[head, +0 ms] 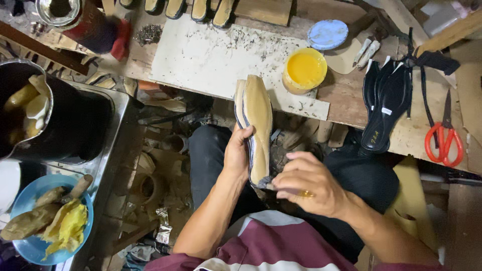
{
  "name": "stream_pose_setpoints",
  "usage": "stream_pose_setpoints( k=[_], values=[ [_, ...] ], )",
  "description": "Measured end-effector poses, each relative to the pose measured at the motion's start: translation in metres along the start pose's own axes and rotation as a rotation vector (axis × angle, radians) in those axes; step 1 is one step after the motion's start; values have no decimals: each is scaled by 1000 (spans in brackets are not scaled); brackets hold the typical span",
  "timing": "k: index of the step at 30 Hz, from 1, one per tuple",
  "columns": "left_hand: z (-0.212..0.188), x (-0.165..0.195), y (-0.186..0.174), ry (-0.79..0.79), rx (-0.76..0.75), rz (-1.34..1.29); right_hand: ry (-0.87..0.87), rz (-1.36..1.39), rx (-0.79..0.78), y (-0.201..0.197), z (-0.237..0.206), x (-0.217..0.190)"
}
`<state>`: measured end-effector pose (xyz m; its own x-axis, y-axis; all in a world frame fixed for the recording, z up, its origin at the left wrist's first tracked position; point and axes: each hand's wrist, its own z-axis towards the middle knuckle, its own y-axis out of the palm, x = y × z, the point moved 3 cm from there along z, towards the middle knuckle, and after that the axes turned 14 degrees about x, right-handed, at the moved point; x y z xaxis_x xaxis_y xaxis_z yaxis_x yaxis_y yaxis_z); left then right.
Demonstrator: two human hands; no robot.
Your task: The person sits at a workbench in a shoe workshop and uses a brush to apply yellow glue from a container onto the underside of shoe insoles, holding each insole in one hand while brushing. The person coats several insoles one at a time, dipping the brush back into the glue container between insoles.
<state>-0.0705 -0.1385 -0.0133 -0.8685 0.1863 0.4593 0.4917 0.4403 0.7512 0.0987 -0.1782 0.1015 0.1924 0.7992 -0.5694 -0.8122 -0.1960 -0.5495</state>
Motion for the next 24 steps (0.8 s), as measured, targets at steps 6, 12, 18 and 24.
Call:
stream_pose_setpoints(
  k=[6, 12, 18, 24],
  values=[
    [-19, -12, 8, 6, -62, 60, 69, -160, 271, -13, 5, 9],
    [-39, -15, 6, -91, -150, 139, 85, -316, 461, -27, 14, 19],
    [-46, -18, -7, -244, -277, 112, 200, -327, 610, -43, 9, 37],
    [-50, -6, -14, -256, -420, 268, 493, -302, 661, -54, -9, 70]
  ],
)
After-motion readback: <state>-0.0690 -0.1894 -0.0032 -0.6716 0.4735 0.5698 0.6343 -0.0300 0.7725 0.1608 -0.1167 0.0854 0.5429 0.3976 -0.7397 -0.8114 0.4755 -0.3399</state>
